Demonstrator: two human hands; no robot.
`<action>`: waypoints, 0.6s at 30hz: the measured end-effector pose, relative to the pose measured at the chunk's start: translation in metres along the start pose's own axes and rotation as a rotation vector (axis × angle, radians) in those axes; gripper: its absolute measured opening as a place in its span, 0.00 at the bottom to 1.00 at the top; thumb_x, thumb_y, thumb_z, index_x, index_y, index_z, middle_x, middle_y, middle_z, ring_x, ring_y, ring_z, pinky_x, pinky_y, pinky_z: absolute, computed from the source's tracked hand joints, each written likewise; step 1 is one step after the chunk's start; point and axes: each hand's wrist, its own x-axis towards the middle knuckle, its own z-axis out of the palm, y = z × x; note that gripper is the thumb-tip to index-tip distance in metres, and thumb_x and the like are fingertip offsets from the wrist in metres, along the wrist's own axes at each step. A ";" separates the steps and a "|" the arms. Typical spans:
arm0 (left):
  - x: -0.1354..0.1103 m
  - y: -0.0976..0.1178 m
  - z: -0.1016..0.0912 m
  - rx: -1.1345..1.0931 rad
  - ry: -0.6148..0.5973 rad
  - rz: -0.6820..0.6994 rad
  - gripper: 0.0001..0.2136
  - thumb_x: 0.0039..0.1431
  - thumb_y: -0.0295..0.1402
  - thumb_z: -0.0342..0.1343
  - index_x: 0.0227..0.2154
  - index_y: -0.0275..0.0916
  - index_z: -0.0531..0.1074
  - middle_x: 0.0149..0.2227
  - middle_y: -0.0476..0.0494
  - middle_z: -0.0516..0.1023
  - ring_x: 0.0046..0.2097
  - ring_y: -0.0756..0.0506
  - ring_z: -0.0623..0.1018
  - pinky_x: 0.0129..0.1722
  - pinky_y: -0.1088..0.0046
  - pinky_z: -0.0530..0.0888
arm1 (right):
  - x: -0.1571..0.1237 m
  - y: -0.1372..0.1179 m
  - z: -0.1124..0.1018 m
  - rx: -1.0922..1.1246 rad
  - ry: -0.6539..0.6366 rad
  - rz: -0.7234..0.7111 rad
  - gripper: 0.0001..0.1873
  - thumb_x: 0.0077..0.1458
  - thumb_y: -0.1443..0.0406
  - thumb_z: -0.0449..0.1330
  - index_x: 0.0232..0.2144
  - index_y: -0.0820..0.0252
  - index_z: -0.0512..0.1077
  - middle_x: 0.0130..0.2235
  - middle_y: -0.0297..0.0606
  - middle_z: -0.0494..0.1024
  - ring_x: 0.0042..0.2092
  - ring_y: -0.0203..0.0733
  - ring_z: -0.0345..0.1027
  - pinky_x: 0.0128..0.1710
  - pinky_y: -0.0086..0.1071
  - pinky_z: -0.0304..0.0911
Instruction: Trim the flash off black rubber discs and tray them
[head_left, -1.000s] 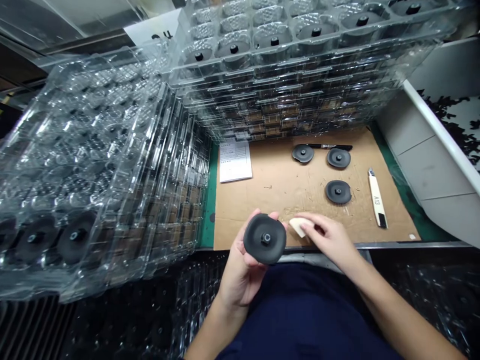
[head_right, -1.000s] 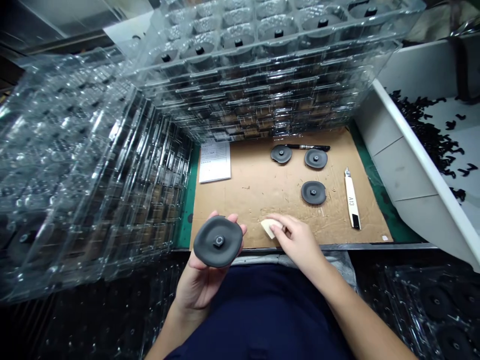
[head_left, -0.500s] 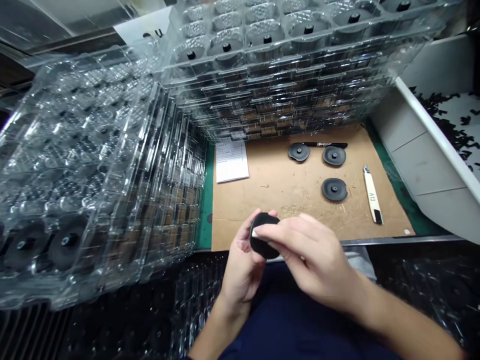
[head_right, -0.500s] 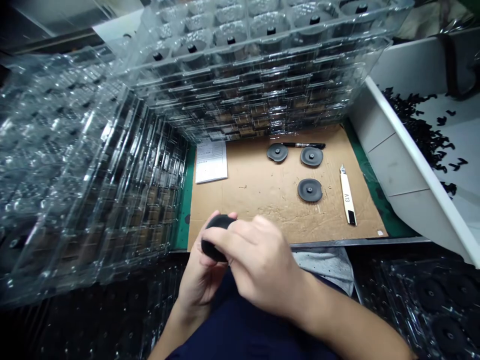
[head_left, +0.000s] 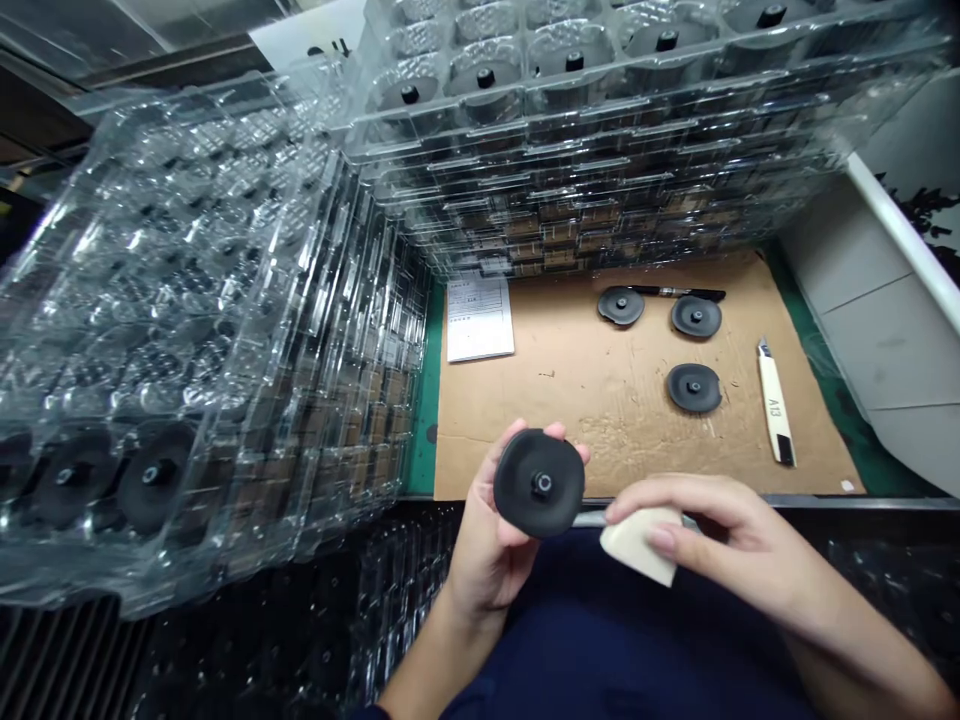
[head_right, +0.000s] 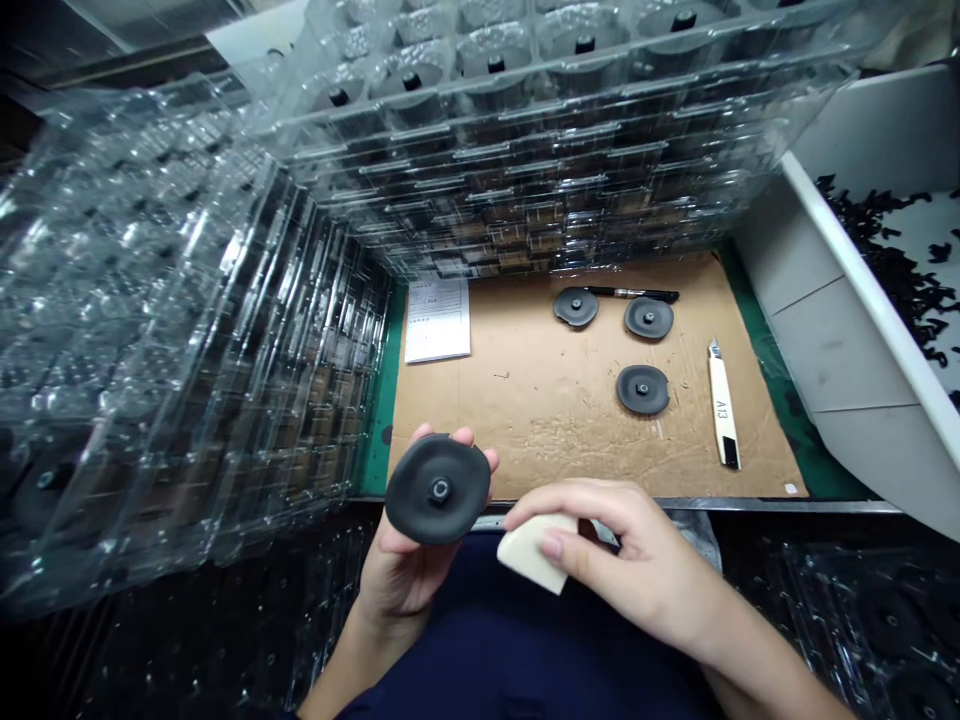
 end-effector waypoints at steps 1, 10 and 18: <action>0.000 0.000 0.000 -0.005 -0.015 -0.007 0.27 0.41 0.36 0.68 0.48 0.53 0.71 0.52 0.50 0.75 0.51 0.42 0.76 0.50 0.69 0.72 | -0.001 0.007 0.001 0.035 0.033 0.051 0.09 0.59 0.61 0.56 0.41 0.48 0.74 0.41 0.29 0.78 0.42 0.35 0.71 0.40 0.25 0.63; 0.001 -0.002 0.002 -0.011 -0.066 -0.045 0.27 0.41 0.38 0.68 0.48 0.55 0.71 0.52 0.52 0.75 0.51 0.42 0.75 0.53 0.67 0.69 | 0.018 0.043 0.014 0.005 0.116 0.168 0.15 0.59 0.56 0.54 0.45 0.53 0.73 0.47 0.37 0.76 0.49 0.44 0.69 0.47 0.34 0.65; -0.002 -0.003 0.006 -0.068 -0.018 -0.343 0.28 0.53 0.54 0.51 0.50 0.41 0.70 0.43 0.39 0.78 0.38 0.43 0.80 0.35 0.71 0.74 | 0.034 0.084 0.024 -0.152 0.324 0.206 0.26 0.58 0.58 0.53 0.58 0.56 0.61 0.43 0.42 0.74 0.29 0.36 0.66 0.38 0.37 0.67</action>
